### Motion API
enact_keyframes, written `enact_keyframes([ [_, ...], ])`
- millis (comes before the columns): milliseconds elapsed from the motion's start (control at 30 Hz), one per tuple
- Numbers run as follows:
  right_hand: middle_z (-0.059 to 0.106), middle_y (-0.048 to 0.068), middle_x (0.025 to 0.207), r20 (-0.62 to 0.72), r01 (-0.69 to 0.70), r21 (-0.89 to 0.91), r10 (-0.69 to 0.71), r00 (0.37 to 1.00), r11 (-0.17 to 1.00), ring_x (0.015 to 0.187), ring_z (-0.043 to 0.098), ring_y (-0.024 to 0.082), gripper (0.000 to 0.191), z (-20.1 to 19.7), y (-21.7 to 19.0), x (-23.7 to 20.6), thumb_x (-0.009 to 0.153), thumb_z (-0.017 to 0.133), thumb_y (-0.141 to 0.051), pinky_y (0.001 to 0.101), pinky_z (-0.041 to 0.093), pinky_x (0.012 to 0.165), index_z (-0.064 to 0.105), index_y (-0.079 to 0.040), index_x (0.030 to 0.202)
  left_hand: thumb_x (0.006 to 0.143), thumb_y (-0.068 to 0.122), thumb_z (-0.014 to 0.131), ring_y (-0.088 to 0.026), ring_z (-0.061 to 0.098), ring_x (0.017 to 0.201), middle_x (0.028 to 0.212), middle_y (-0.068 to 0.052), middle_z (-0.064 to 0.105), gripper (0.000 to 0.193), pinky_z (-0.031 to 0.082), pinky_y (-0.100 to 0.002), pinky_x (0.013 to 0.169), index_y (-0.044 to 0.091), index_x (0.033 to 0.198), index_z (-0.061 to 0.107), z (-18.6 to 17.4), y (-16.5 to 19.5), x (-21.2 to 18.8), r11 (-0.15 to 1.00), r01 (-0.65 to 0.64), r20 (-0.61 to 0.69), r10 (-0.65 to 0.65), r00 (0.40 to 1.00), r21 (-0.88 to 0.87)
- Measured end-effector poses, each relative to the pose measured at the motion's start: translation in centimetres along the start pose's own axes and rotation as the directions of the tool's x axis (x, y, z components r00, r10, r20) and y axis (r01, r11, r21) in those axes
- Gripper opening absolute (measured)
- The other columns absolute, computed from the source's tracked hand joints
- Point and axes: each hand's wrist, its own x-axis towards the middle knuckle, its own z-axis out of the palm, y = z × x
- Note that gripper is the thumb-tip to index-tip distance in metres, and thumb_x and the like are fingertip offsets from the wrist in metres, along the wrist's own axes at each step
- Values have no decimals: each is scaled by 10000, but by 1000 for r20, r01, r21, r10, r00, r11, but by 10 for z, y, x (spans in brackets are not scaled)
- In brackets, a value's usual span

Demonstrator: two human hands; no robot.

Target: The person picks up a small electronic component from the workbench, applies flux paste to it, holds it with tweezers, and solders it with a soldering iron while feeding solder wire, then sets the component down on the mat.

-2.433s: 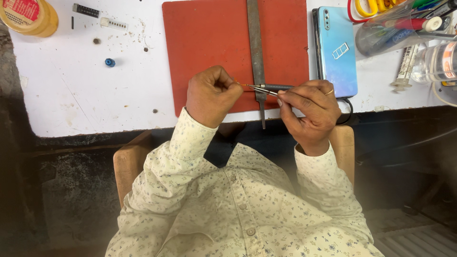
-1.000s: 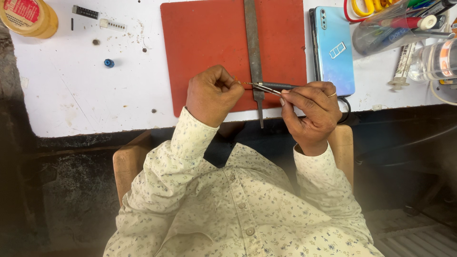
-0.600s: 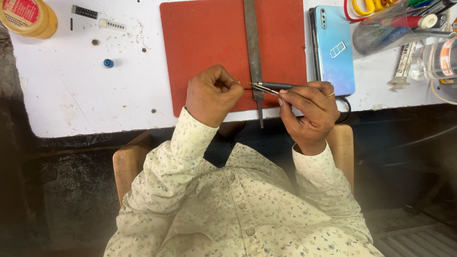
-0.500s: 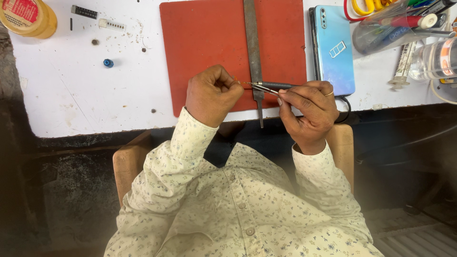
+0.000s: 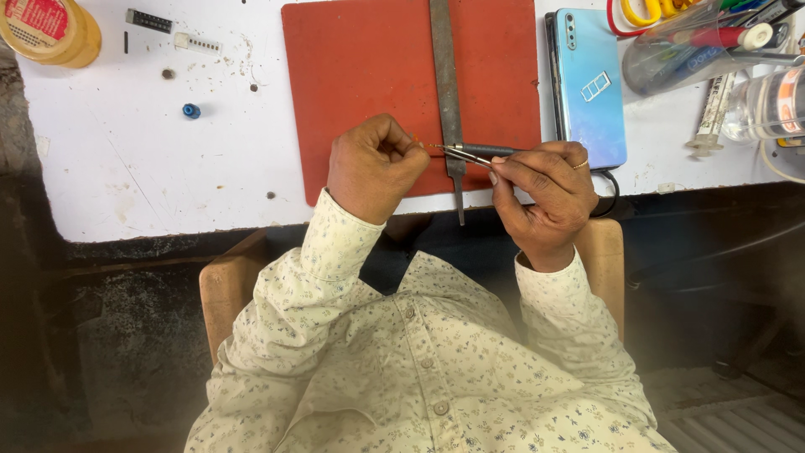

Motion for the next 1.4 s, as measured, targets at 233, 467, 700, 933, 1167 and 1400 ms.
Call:
enact_keyframes([
  [233,722,14,898,4,-7,6,7,1000,1000,912,610,192,209,0,0,0,799,833,57,304,487,821,781,-71,955,818,66,728,-22,501,491,562,13,607,188,415,-214,459,71,676,605,0,0,1,1000,-8,-4,8,1000,13],
  [467,728,17,903,3,1,6,-1,1000,1000,910,607,196,203,2,1,0,800,831,56,305,493,816,782,-73,948,816,62,726,-19,505,502,571,16,613,185,415,-216,465,66,679,603,0,1,-1,1000,-11,-9,11,1000,-11],
  [700,721,14,896,7,-2,13,2,1000,1000,912,605,197,202,3,2,1,806,829,62,305,498,819,781,-76,947,820,64,731,-18,490,484,548,18,593,204,403,-211,452,75,667,596,0,0,0,1000,-14,-5,14,1000,7],
  [933,722,19,901,12,-13,12,13,1000,1000,916,610,195,204,3,2,1,808,831,65,302,497,819,778,-74,949,823,63,731,-15,478,480,546,22,584,206,394,-207,443,76,669,595,0,0,0,1000,-12,-3,12,1000,-1],
  [1167,727,21,909,14,-42,42,41,999,998,915,617,194,204,4,2,1,808,825,69,296,506,826,775,-70,949,816,62,730,-13,501,492,559,28,601,187,409,-208,453,76,678,605,0,0,0,1000,-18,-8,18,1000,-3],
  [1400,729,25,913,14,-44,37,44,999,998,924,629,193,208,3,3,0,814,829,77,297,509,832,773,-65,955,823,70,732,-18,493,488,552,20,593,196,407,-210,453,75,676,601,0,0,0,1000,-16,-2,16,1000,10],
])
